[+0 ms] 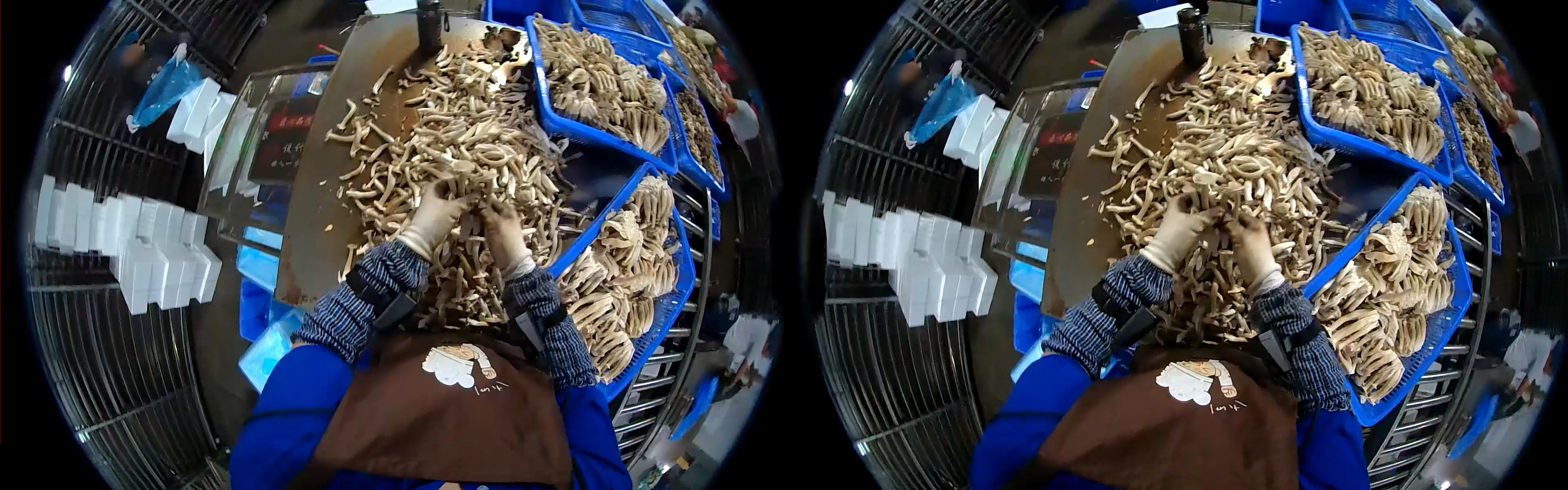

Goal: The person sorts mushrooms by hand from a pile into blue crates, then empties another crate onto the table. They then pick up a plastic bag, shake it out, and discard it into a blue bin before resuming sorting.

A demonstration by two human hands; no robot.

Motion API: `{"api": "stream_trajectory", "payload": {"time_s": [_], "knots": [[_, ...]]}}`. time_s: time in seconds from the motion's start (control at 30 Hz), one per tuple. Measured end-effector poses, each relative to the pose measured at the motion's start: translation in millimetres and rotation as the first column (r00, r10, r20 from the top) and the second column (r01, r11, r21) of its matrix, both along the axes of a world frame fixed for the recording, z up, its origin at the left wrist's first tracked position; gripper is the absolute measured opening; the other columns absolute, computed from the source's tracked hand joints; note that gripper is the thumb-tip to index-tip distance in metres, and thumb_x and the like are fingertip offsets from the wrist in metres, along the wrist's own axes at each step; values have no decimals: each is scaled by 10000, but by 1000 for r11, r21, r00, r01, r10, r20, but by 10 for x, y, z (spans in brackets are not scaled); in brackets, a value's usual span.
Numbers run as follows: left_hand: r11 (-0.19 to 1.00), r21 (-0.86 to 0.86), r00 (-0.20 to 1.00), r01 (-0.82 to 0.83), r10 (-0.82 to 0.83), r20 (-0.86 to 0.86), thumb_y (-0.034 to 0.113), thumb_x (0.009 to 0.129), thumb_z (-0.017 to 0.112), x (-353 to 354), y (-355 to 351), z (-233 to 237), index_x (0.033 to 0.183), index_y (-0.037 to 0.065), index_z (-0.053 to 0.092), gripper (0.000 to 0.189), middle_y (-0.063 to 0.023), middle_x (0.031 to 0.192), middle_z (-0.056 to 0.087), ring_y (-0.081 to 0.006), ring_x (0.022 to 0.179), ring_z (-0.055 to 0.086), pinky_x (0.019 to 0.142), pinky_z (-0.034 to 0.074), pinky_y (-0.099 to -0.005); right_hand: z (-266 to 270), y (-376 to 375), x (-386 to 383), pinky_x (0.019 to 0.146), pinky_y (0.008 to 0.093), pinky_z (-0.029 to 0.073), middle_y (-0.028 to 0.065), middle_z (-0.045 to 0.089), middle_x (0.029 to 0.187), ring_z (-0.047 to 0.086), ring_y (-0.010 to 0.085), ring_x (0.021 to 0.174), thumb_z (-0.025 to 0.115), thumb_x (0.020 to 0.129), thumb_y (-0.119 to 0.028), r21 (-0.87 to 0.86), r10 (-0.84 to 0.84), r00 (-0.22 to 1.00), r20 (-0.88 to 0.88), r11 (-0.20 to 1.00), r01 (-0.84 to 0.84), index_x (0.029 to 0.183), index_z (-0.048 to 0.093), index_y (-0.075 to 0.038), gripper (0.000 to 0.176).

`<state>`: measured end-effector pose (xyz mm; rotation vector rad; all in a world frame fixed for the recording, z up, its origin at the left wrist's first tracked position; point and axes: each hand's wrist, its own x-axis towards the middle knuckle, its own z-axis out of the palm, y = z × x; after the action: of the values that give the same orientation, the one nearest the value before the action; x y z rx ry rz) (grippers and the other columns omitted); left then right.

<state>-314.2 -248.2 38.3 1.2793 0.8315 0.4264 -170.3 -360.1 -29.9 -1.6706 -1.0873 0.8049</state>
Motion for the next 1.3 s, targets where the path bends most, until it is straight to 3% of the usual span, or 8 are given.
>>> {"api": "stream_trajectory", "payload": {"time_s": [0.13,0.17,0.23,0.33,0.6,0.67,0.97,1.3], "knots": [[967,-117,973,-229,222,-70,56,847,642,-121,229,279,1295,-35,382,526,-145,1099,593,-187,905,623,789,540,-289,523,-13,21,993,400,406,258,489,1251,507,333,1122,383,956,-70,-435,99,876,472,890,134,1264,520,-37,338],[965,-113,971,-236,238,-1,39,842,639,-203,346,170,1292,-45,381,525,-157,1108,589,-208,912,623,779,537,-297,848,-14,-107,990,412,405,265,492,1244,506,341,1120,368,957,-62,-374,-309,948,71,873,313,1247,520,-7,332],[941,155,953,-301,302,21,73,844,632,-408,562,172,1280,-52,409,505,-196,1112,589,-268,931,622,769,528,-334,595,-258,-133,958,392,432,238,515,1232,530,306,1091,373,942,-41,-85,-98,713,694,973,216,1193,528,50,308],[763,639,950,-100,265,-168,207,871,596,-710,1022,4,1185,-21,534,393,-208,1021,634,-288,900,632,777,518,-354,598,-518,-603,919,297,450,135,560,1212,559,189,1056,471,929,-20,-76,-199,735,-648,977,197,1180,538,30,264],[957,265,814,123,56,-578,277,910,525,-744,1125,152,1111,-6,596,354,-195,941,666,-271,815,652,777,509,-358,413,-504,-2079,898,398,457,190,598,1085,573,346,1020,648,818,-265,7,888,417,193,424,-906,1237,516,-41,493],[621,480,694,619,-146,-705,295,933,473,-739,1196,-3,1140,-42,566,406,-223,950,658,-307,859,650,841,482,-379,396,-355,-2087,899,417,450,185,596,1064,573,336,1019,635,826,-283,-130,925,307,225,341,-931,1228,514,-31,490],[892,392,945,224,-100,-313,407,786,706,-271,1092,-10,1413,43,317,822,-221,1395,395,-326,1270,421,1070,328,-384,1095,711,0,804,344,501,152,662,978,626,228,915,602,860,-53,151,175,984,43,972,-180,1078,616,2,226],[966,221,948,138,-64,-311,183,808,659,12,1053,-354,1373,6,365,662,-221,1336,471,-333,1259,439,1077,327,-395,35,3010,2110,1028,414,367,164,469,1329,433,316,1243,645,813,-282,-507,201,672,713,810,296,1302,471,-68,562]]}}
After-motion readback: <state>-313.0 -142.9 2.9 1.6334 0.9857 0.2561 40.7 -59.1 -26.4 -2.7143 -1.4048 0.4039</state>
